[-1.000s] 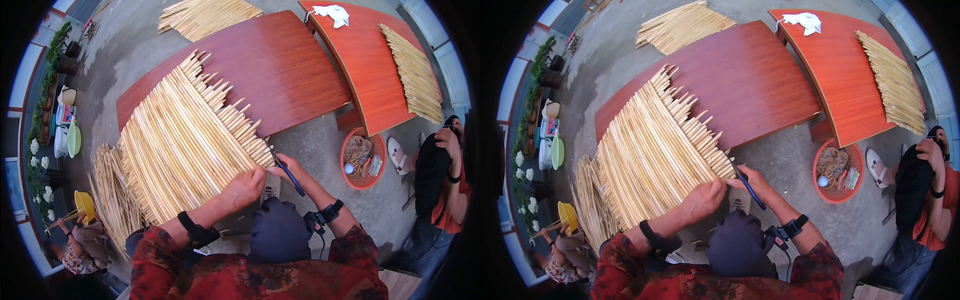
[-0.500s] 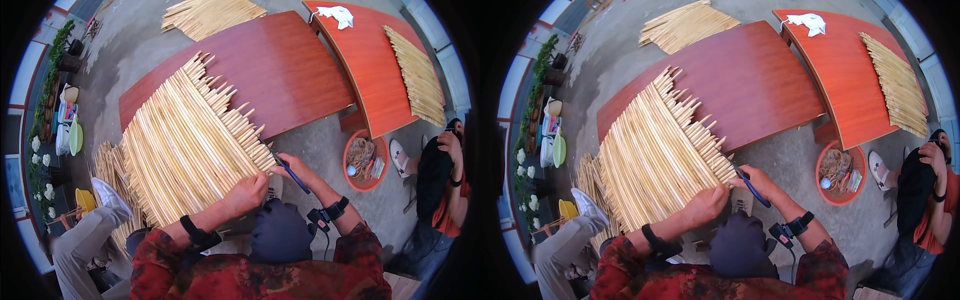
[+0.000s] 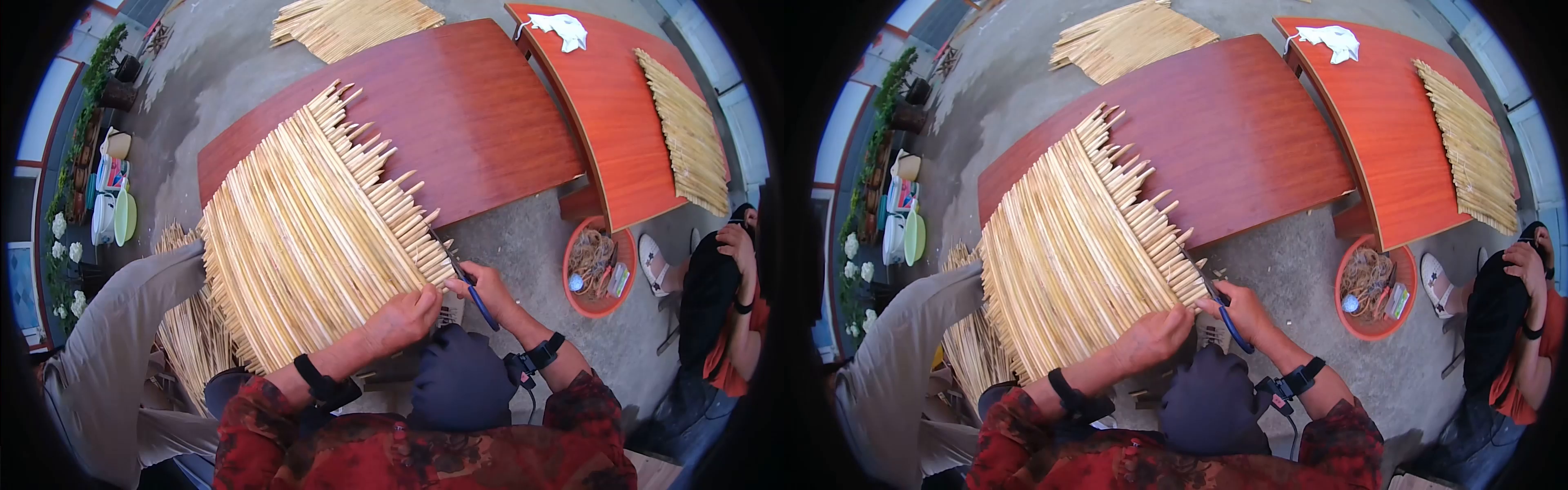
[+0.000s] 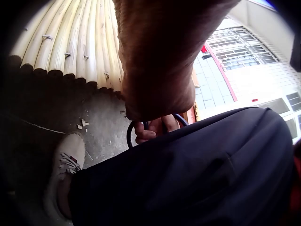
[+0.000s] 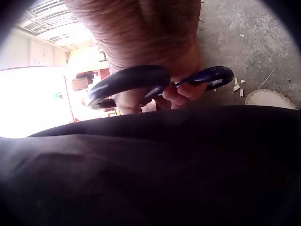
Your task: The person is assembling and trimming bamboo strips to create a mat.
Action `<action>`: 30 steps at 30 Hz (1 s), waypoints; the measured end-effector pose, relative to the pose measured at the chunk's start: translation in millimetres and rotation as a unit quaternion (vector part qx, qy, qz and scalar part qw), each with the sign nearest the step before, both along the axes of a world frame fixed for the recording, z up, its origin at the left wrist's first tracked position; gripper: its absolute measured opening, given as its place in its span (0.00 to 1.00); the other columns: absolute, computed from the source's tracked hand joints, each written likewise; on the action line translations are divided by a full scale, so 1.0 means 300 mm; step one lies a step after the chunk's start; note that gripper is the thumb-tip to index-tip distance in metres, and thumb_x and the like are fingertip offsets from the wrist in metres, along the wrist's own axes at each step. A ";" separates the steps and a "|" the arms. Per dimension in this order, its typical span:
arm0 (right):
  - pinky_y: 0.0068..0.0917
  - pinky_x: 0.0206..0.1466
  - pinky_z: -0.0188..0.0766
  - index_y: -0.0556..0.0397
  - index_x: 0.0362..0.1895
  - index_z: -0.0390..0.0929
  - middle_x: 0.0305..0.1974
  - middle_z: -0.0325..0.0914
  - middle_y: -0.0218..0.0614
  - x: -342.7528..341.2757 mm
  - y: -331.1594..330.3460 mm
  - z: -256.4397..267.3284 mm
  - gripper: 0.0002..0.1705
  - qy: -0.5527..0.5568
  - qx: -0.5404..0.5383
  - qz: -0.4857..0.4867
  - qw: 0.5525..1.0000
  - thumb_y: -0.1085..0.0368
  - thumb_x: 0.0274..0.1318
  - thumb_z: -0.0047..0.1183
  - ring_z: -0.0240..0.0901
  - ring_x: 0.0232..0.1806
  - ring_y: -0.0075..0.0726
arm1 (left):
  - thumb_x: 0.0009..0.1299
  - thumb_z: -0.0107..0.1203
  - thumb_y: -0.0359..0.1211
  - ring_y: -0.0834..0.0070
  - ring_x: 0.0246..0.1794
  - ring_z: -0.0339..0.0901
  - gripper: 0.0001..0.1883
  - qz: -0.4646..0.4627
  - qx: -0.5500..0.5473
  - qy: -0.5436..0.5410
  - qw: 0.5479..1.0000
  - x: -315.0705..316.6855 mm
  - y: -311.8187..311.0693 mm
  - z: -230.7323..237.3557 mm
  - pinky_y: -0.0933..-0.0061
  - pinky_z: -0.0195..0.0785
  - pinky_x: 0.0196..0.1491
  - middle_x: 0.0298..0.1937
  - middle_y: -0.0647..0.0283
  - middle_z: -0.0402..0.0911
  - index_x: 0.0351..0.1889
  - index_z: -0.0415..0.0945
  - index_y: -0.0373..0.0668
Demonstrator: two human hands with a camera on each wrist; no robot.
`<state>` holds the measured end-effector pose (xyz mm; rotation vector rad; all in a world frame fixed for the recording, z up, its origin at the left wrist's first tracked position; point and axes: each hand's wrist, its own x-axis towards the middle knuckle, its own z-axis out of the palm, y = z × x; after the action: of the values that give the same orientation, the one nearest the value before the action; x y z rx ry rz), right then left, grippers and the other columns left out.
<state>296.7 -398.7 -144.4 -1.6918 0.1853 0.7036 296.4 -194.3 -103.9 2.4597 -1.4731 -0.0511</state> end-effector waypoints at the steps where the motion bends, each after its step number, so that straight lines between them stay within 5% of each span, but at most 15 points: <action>1: 0.23 0.28 0.64 0.57 0.35 0.76 0.20 0.72 0.31 -0.006 0.004 0.013 0.22 0.018 -0.002 -0.009 1.000 0.49 0.50 0.57 0.64 0.23 0.21 | 0.53 0.49 0.29 0.71 0.29 0.72 0.24 0.002 -0.002 -0.001 1.000 0.001 0.003 0.010 0.74 0.70 0.31 0.42 0.51 0.68 0.48 0.68 0.24; 4: 0.21 0.29 0.65 0.58 0.38 0.75 0.22 0.72 0.31 0.025 -0.004 0.058 0.23 0.157 0.035 -0.006 0.987 0.49 0.52 0.56 0.65 0.25 0.20 | 0.53 0.49 0.29 0.71 0.29 0.72 0.24 0.006 0.014 0.011 1.000 0.000 0.002 0.034 0.74 0.69 0.30 0.42 0.51 0.68 0.48 0.68 0.24; 8: 0.21 0.31 0.65 0.57 0.41 0.74 0.27 0.72 0.32 0.050 -0.010 0.046 0.25 0.013 0.057 0.024 0.998 0.47 0.52 0.55 0.66 0.27 0.21 | 0.53 0.49 0.28 0.70 0.29 0.72 0.23 -0.002 0.006 0.007 1.000 0.008 -0.011 0.027 0.73 0.69 0.30 0.41 0.51 0.68 0.47 0.68 0.24; 18: 0.22 0.28 0.64 0.56 0.35 0.76 0.21 0.71 0.28 0.007 -0.029 0.046 0.20 0.015 -0.012 0.017 1.000 0.50 0.53 0.55 0.66 0.23 0.22 | 0.55 0.49 0.28 0.68 0.30 0.73 0.23 0.019 -0.016 0.058 0.998 0.025 -0.013 0.041 0.71 0.70 0.31 0.42 0.51 0.67 0.50 0.67 0.26; 20: 0.20 0.26 0.63 0.55 0.38 0.76 0.20 0.71 0.26 -0.058 -0.088 0.030 0.19 0.189 0.022 -0.039 0.981 0.51 0.53 0.56 0.67 0.22 0.22 | 0.55 0.49 0.28 0.67 0.30 0.73 0.24 0.035 0.003 0.051 0.998 0.032 -0.035 0.057 0.70 0.70 0.32 0.43 0.51 0.66 0.51 0.66 0.26; 24: 0.18 0.27 0.63 0.54 0.44 0.75 0.23 0.72 0.27 -0.273 -0.239 -0.029 0.21 0.162 -0.019 -0.036 0.986 0.51 0.53 0.56 0.67 0.24 0.20 | 0.56 0.48 0.29 0.66 0.31 0.74 0.26 0.038 0.026 0.046 0.998 0.044 -0.040 0.022 0.69 0.70 0.33 0.44 0.51 0.66 0.54 0.64 0.30; 26: 0.17 0.28 0.64 0.52 0.51 0.71 0.27 0.73 0.29 -0.366 -0.296 -0.084 0.25 -0.043 -0.046 -0.011 0.998 0.52 0.54 0.55 0.66 0.25 0.18 | 0.56 0.48 0.29 0.66 0.30 0.74 0.26 0.044 0.032 0.035 0.998 0.044 -0.043 -0.021 0.69 0.70 0.33 0.45 0.51 0.66 0.54 0.64 0.31; 27: 0.17 0.28 0.64 0.52 0.51 0.71 0.27 0.73 0.29 -0.400 -0.316 -0.083 0.25 -0.043 -0.048 -0.014 0.998 0.52 0.54 0.55 0.66 0.25 0.18 | 0.56 0.48 0.29 0.66 0.30 0.74 0.26 0.056 0.044 0.024 0.997 0.036 -0.040 -0.048 0.69 0.70 0.33 0.45 0.51 0.66 0.55 0.63 0.32; 30: 0.17 0.28 0.65 0.54 0.53 0.67 0.29 0.74 0.30 -0.471 -0.351 -0.047 0.27 0.119 -0.008 -0.150 0.981 0.54 0.52 0.56 0.66 0.25 0.19 | 0.56 0.48 0.29 0.67 0.30 0.74 0.22 0.084 0.077 0.005 0.993 0.038 -0.057 -0.101 0.69 0.70 0.33 0.43 0.54 0.68 0.51 0.66 0.35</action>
<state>155.5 -504.1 -158.5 -1.5483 0.6033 0.6744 307.7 -211.4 -134.3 2.6935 -1.2959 -0.1468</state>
